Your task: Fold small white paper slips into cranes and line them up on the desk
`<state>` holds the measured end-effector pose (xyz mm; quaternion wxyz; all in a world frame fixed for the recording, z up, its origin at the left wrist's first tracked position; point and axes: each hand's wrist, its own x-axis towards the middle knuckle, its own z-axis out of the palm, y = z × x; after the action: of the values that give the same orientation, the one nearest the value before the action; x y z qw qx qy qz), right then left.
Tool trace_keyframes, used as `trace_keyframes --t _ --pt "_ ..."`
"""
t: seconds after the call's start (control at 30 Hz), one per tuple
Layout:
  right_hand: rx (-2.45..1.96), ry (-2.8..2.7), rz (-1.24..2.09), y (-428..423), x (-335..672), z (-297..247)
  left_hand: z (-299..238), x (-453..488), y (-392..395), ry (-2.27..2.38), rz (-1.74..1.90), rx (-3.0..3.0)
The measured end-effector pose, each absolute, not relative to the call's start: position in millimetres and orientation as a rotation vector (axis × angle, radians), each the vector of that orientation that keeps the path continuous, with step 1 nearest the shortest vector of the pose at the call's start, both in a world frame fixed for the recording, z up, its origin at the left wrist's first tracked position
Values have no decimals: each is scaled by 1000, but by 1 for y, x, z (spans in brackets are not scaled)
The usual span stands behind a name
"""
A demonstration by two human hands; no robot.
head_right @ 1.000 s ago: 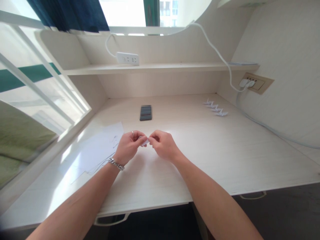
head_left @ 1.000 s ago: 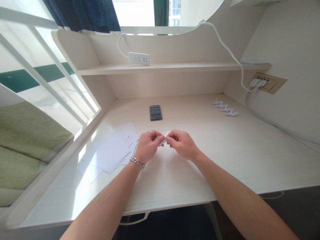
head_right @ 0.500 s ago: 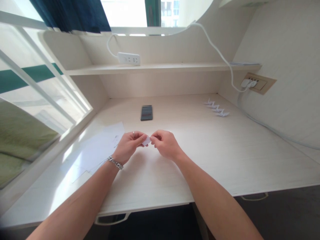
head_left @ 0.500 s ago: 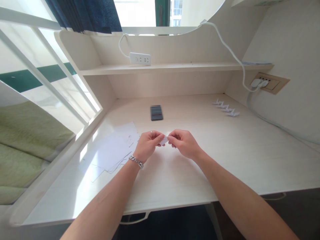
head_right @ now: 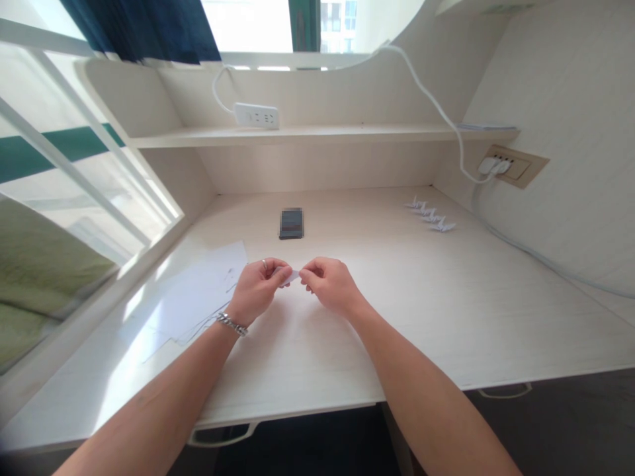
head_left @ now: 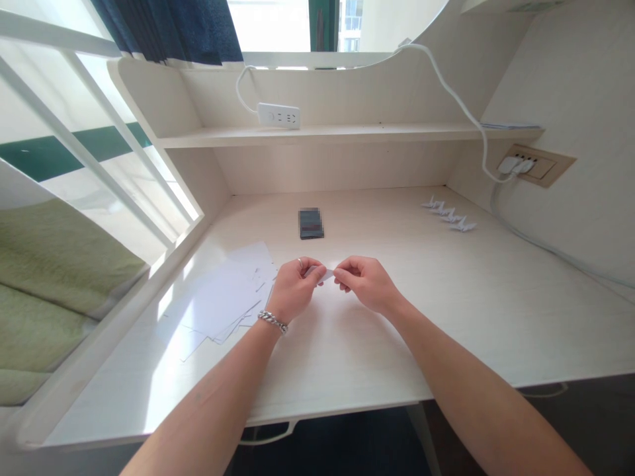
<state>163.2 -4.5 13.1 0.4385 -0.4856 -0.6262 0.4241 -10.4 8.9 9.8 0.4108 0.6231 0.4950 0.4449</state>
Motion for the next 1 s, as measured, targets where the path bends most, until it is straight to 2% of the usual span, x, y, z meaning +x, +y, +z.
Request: trace_keyframes --t 0.57,1.0 --pt "-1153 -1558 1094 0 171 14 11 -13 8 1238 1140 1564" --pt "-1242 -1758 913 -7 167 19 19 -8 2 1272 1010 1739"
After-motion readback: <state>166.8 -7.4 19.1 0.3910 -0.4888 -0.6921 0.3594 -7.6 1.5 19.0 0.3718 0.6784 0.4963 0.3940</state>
